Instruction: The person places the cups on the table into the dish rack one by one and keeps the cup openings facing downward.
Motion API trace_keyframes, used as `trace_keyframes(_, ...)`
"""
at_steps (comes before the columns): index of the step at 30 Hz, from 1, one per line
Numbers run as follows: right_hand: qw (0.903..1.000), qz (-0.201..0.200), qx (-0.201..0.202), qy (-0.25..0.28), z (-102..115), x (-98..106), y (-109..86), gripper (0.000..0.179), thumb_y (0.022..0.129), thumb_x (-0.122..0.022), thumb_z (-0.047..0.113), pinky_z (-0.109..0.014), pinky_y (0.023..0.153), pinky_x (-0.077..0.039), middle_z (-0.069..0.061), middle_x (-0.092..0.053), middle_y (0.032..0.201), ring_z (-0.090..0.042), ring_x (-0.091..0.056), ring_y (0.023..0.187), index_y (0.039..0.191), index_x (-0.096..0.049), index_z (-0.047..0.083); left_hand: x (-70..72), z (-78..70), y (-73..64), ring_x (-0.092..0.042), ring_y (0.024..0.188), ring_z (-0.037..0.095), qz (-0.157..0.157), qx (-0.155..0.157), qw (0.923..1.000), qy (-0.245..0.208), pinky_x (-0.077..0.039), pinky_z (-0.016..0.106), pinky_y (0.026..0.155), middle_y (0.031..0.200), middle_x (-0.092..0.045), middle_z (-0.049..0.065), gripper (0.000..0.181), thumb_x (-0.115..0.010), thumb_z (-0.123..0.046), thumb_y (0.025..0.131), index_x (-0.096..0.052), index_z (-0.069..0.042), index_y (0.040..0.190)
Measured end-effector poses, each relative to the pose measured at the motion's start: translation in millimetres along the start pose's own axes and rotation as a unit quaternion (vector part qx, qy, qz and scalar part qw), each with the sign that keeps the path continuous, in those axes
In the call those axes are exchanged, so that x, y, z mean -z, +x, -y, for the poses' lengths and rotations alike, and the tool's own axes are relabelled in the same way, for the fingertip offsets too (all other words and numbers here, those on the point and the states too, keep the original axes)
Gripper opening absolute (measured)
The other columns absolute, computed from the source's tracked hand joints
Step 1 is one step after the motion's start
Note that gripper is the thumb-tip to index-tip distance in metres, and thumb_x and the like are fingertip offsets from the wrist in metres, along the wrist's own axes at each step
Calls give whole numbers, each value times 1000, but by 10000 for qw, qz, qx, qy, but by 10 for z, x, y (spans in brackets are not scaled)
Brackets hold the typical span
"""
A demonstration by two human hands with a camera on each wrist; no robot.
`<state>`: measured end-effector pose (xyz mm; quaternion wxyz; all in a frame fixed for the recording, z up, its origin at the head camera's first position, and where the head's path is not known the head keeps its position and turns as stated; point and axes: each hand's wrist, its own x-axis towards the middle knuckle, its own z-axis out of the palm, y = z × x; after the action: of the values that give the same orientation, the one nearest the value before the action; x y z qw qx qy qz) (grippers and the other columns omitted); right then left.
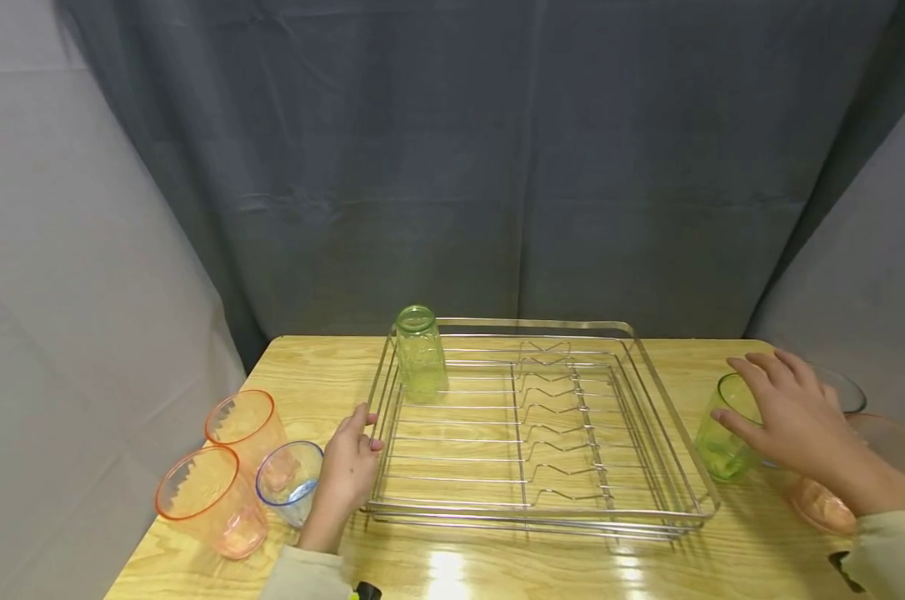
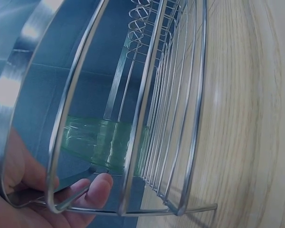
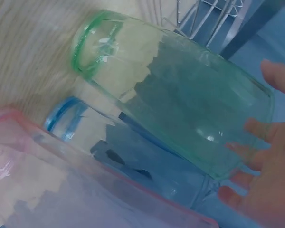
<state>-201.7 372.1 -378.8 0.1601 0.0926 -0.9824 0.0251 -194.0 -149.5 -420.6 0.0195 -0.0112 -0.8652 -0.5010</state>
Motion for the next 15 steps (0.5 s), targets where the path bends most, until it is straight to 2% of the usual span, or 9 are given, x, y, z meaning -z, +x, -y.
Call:
trace_keyframes(6, 9997, 150, -100, -149, -23, -58, 10, 75, 94, -60, 53, -77, 90, -26, -31, -38, 142, -58, -17, 139, 144, -39, 0, 2, 2, 10, -61, 102, 30, -42, -8, 10000, 45, -44, 17, 48, 147, -44, 21, 53, -29, 4, 102, -21, 5, 155)
trace_keyframes(10, 9995, 184, -133, -227, -23, -98, 5, 75, 94, -59, 54, -76, 92, -25, -30, -40, 141, -55, -14, 143, 143, -40, 0, -17, 15, 24, -61, 103, 29, -71, 137, 9999, 4, -44, 17, 48, 148, -45, 18, 53, -29, 1, 103, -21, 3, 155)
trace_keyframes(15, 9995, 113, -77, -302, -23, -150, -10, 76, 92, -61, 56, -75, 94, -26, -31, -44, 137, -56, -17, 141, 140, -43, 0, -16, 24, 19, -60, 97, 28, -44, 174, 9998, -21, -42, 17, 47, 148, -44, 18, 53, -29, 1, 103, -20, 3, 156)
